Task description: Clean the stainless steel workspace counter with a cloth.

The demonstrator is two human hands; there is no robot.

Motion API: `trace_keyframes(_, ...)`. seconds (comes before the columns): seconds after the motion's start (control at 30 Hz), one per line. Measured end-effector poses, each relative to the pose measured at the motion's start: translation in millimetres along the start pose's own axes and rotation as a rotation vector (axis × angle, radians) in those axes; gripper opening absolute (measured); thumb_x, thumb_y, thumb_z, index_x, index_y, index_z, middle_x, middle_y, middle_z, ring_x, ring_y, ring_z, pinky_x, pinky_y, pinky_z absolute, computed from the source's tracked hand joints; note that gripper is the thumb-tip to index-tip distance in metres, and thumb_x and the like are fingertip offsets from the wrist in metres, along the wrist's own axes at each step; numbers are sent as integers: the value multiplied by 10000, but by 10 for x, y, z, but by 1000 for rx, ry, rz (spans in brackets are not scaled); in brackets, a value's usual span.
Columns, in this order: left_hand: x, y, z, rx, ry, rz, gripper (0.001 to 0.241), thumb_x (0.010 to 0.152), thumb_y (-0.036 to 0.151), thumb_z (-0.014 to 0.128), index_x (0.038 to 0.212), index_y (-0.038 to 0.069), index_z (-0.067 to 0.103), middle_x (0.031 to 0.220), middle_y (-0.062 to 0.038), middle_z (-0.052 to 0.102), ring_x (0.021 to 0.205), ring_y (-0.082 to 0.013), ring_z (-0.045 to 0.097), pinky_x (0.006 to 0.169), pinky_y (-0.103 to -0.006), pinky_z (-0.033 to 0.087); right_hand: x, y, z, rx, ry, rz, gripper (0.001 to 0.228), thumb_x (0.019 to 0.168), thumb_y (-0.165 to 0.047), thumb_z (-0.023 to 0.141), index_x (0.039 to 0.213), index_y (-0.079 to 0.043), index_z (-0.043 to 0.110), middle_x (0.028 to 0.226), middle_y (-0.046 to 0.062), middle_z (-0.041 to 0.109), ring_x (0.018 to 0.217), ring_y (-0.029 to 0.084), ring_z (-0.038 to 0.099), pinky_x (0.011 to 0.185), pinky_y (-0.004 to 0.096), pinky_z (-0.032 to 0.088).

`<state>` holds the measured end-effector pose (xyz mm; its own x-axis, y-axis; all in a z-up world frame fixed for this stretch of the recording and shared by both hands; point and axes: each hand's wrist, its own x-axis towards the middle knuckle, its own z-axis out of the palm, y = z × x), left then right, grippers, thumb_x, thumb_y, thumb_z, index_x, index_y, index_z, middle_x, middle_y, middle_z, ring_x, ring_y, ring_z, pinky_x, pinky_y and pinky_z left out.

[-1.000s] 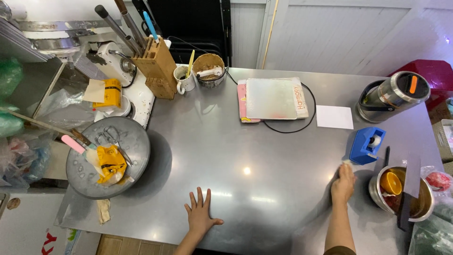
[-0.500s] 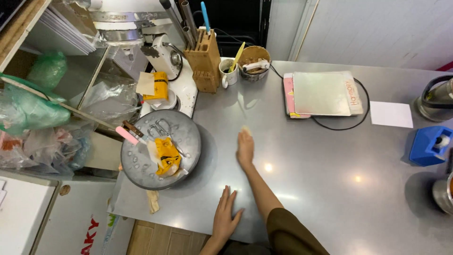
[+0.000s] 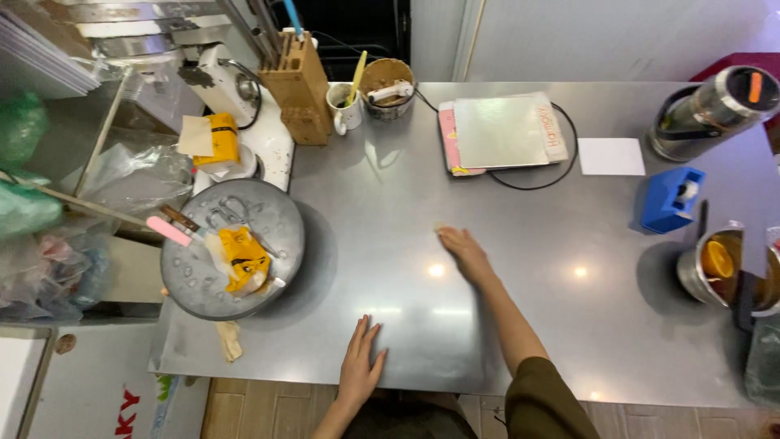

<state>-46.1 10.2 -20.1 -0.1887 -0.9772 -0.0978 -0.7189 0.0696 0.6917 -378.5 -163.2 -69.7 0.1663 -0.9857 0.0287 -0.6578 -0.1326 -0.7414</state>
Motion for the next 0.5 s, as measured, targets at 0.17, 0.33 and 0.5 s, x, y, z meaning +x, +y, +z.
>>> trace_keyframes(0.17, -53, 396, 510, 12, -171, 78, 581, 968, 279, 623, 1510, 173, 442, 1676, -57, 227, 1528, -284, 254, 1190, -474, 343, -1581, 1497, -1255, -358, 408, 271, 759, 824, 272, 401, 1409, -160, 621, 1565, 4, 539, 1478, 165, 452, 1345, 418, 173)
trace_keyframes(0.33, -313, 712, 756, -38, -238, 149, 586, 965, 200, 643, 1511, 138, 440, 1675, -82, 221, 1536, -302, 229, 1206, -481, 300, -2937, 2078, -1510, -534, 640, 613, 724, 806, 201, 469, 1482, -42, 560, 1628, 113, 468, 1540, 260, 377, 1292, 453, 190)
trace_keyframes(0.5, -529, 571, 525, -136, -302, 246, 553, 950, 123, 672, 1469, 104, 482, 1681, -107, 230, 1546, -328, 226, 1220, -471, 297, -2606, 2069, -931, -608, 962, 868, 604, 876, 140, 525, 1478, 95, 540, 1649, 251, 422, 1532, 414, 301, 1258, 453, 229)
